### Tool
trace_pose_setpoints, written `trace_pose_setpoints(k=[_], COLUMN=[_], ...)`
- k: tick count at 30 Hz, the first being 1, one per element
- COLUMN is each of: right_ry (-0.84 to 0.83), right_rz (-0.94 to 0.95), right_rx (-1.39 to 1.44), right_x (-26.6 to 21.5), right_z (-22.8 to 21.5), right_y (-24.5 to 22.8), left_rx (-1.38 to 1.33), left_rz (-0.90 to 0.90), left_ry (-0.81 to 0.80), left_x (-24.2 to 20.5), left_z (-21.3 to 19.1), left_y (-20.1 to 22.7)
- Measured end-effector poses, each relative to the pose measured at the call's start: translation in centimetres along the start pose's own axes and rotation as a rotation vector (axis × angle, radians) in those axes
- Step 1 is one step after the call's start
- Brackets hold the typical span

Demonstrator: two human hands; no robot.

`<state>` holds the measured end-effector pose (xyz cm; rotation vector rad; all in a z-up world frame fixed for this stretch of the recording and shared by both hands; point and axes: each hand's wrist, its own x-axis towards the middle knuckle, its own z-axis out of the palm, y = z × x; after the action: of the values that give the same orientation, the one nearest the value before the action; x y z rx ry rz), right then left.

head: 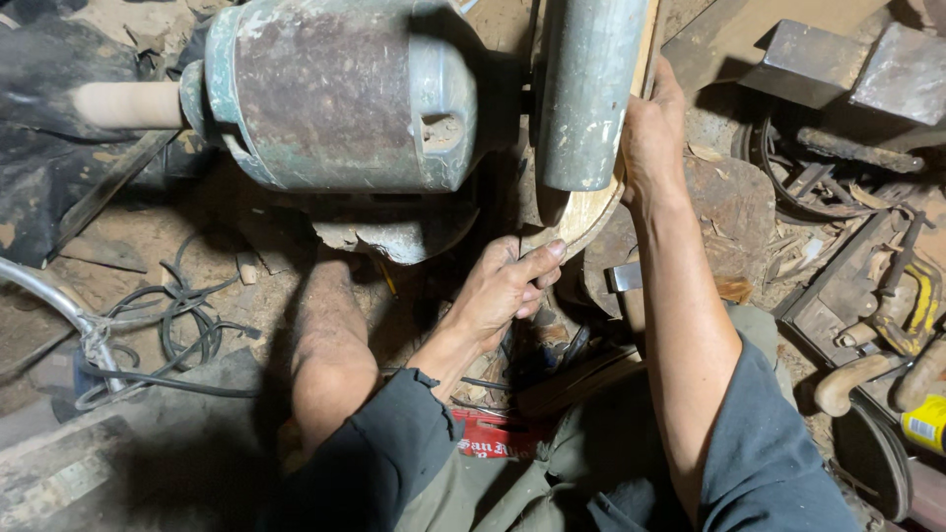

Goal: The person uses a bench grinder to smooth and shape a curved wooden piece. They hold the wood with both hands and repeatedly press it against the rotating grinding wheel, adjusting the angle to work on different edges and surfaces.

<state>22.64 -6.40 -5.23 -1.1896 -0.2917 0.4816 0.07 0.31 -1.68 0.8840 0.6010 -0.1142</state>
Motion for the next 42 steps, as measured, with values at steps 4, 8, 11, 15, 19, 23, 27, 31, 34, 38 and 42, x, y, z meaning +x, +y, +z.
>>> trace_pose_setpoints(k=[4,8,11,15,19,23,27,31,34,38,42], right_ry=[0.035,0.015,0.046,0.054,0.075,-0.025,0.043,0.032,0.013,0.037,0.033], right_rz=[0.011,0.017,0.016,0.024,0.053,-0.028,0.059,0.030,0.025,0.076,0.044], right_rx=[-0.056,-0.022,-0.089,-0.102,-0.152,-0.113,-0.155,0.014,0.132,0.163,0.012], right_x=[0.1,0.0,0.0,0.2,0.0,0.2,-0.1,-0.3,-0.3,-0.6,-1.1], right_z=[0.0,-0.1,-0.1,0.1,-0.5,-0.9,-1.0,-0.7,-0.3,-0.2,-0.3], right_y=[-0.1,0.2,0.1,0.1,0.6,0.3,0.7,0.9,0.6,0.2,0.1], left_rx=[-0.014,0.004,0.006,0.020,0.034,0.018,-0.007,-0.005,-0.013,0.000,0.025], left_rz=[0.013,0.014,0.021,0.027,-0.011,-0.011,0.030,0.008,0.008,-0.023,-0.014], left_ry=[-0.017,-0.019,-0.026,-0.022,0.016,-0.088,-0.114,-0.086,-0.091,-0.050,-0.034], left_x=[0.1,0.2,0.3,0.3,0.3,-0.3,-0.7,-0.4,-0.5,-0.5,-0.8], left_z=[0.1,-0.2,-0.1,-0.2,-0.3,-0.1,0.1,0.4,0.6,0.9,1.1], left_y=[0.1,0.0,0.1,0.2,0.0,0.3,0.0,0.1,0.2,0.0,-0.2])
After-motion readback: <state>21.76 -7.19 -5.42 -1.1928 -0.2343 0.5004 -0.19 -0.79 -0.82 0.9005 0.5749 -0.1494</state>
